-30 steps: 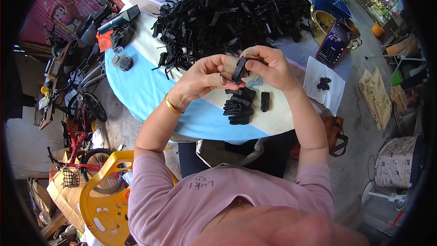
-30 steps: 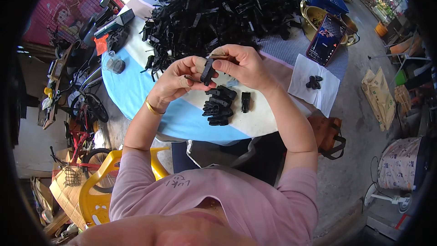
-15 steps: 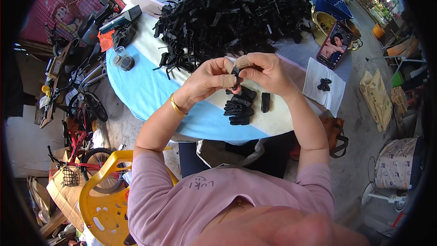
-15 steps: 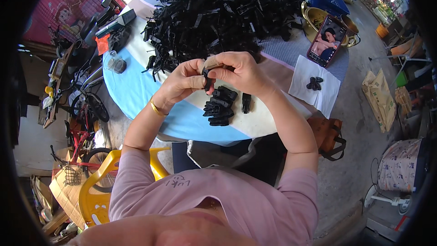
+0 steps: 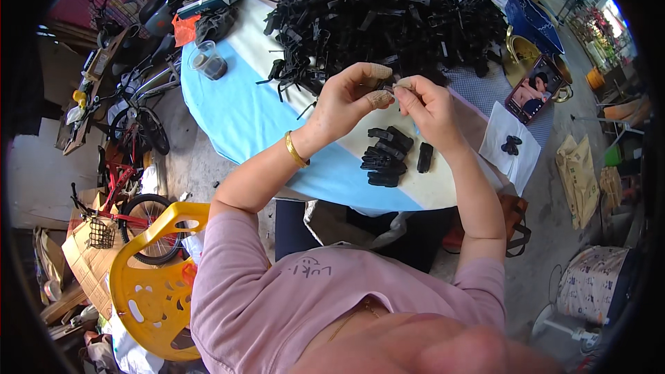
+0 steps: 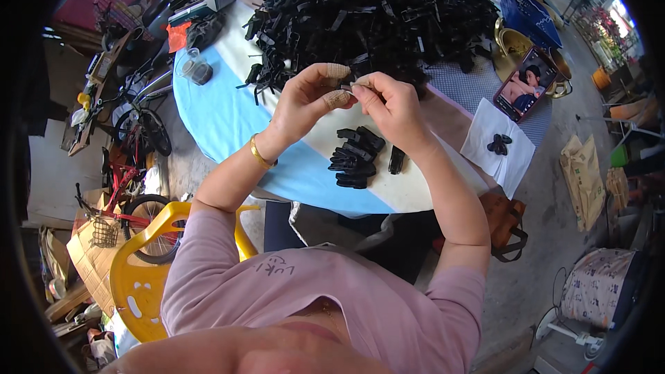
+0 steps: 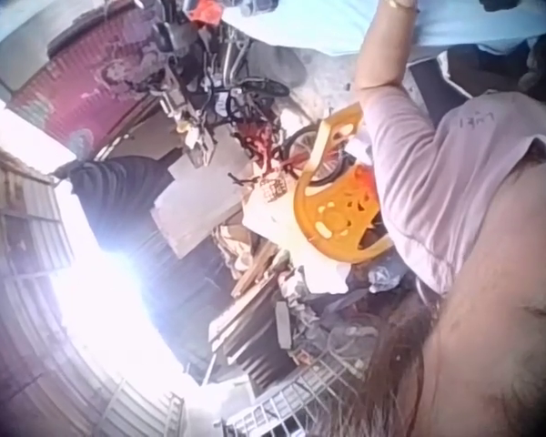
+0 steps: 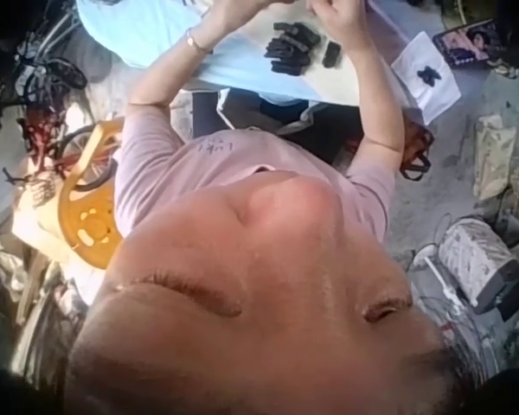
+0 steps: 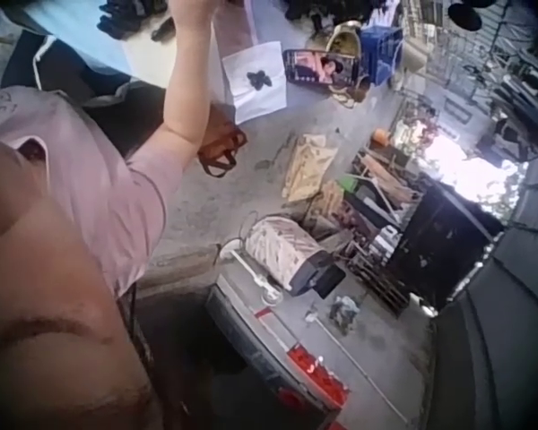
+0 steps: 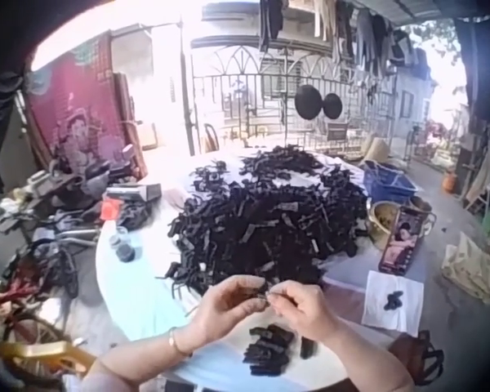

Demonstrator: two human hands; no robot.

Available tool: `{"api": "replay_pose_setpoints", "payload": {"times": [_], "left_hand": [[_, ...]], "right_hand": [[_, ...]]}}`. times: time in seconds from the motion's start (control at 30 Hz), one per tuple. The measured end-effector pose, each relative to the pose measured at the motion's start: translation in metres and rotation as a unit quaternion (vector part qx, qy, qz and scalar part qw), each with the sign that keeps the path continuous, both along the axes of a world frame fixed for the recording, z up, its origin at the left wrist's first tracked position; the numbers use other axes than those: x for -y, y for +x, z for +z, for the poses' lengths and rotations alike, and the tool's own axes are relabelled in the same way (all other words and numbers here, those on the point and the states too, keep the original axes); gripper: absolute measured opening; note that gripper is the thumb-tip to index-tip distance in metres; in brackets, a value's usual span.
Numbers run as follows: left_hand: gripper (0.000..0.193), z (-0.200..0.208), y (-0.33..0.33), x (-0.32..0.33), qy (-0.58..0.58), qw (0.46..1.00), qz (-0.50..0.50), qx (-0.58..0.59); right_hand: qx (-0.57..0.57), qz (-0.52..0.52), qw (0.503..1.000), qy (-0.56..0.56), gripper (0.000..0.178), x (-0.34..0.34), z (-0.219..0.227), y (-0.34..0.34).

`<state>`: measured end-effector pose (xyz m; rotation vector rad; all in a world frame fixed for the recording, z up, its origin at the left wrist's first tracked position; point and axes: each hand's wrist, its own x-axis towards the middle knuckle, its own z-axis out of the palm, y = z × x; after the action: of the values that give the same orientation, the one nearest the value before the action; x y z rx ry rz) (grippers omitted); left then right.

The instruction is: Manually assemble small black mechanical components on a production workbench.

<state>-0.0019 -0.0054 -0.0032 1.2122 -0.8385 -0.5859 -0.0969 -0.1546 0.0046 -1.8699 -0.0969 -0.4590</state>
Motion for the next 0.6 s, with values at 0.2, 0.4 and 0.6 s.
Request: {"api": "replay_pose_setpoints", "payload": {"times": [0.2,0.4,0.6], "left_hand": [[0.021,-0.006,-0.008,0.004,-0.042,0.997,0.054,0.022],[0.019,-0.008,-0.004,0.001,-0.028,0.914,0.173,0.367],[0.026,-0.008,-0.009,0.009,0.039,0.986,0.084,0.141]], "right_hand": [[-0.029,-0.002,0.999,-0.021,0.013,0.002,0.002,-0.001],[-0.081,0.01,0.996,-0.018,0.013,0.001,0.0,0.0],[-0.019,-0.095,0.995,-0.013,0.014,0.037,0.012,-0.005]]}}
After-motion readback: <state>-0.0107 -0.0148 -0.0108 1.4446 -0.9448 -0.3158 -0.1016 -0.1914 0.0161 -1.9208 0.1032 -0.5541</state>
